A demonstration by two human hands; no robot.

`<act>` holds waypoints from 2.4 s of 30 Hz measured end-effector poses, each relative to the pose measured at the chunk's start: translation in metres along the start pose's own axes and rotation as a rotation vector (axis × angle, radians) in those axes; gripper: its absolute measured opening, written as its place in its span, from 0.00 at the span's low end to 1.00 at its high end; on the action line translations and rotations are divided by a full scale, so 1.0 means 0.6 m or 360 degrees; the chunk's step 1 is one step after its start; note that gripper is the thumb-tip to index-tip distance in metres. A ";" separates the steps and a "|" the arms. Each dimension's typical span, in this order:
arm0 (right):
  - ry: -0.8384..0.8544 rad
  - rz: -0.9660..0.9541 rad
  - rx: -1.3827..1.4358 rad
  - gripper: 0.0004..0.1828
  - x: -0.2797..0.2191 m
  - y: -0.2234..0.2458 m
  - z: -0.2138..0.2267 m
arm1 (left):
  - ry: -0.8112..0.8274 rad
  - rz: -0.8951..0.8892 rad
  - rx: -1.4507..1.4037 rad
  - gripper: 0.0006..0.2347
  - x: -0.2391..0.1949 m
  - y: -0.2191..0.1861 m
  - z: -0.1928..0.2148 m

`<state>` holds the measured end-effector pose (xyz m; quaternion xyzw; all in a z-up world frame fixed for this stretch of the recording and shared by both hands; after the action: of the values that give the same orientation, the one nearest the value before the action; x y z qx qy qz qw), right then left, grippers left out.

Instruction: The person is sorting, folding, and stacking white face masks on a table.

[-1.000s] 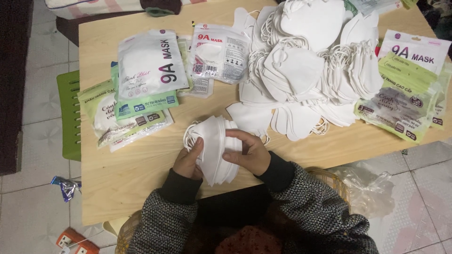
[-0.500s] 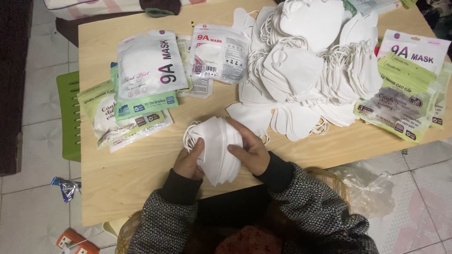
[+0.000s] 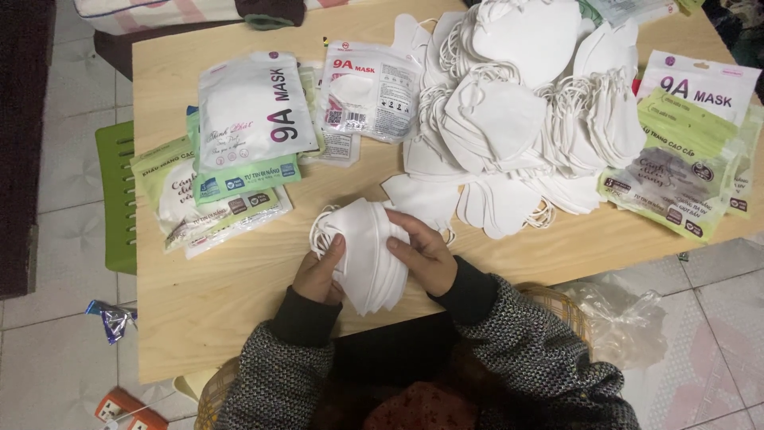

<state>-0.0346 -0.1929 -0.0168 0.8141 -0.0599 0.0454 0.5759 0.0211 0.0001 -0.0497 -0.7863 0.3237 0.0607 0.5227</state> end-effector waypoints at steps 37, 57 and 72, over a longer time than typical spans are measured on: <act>-0.0325 0.0122 -0.1408 0.29 0.000 -0.030 0.043 | -0.0501 -0.1197 0.2061 0.14 -0.055 -0.078 -0.053; -0.1184 -0.0485 -0.3384 0.33 -0.181 0.213 0.499 | -0.0677 -0.1025 0.1113 0.15 -0.068 -0.064 0.012; -0.1187 0.0496 -0.3283 0.10 -0.204 0.414 0.314 | -0.0552 -0.1001 0.0735 0.12 -0.107 -0.106 -0.029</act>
<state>-0.1918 -0.4467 0.1347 -0.1100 -0.3406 -0.2024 0.9116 0.0029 0.0290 0.0355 -0.6872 -0.0197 -0.0444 0.7249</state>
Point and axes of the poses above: each hand's wrist, its own x-axis towards the middle knuckle, its own z-axis out of the back of the hand, y = z × x, the point moved 2 cm from there along x, towards the middle knuckle, and after that the axes turned 3 degrees about x, right-handed, at the moved point
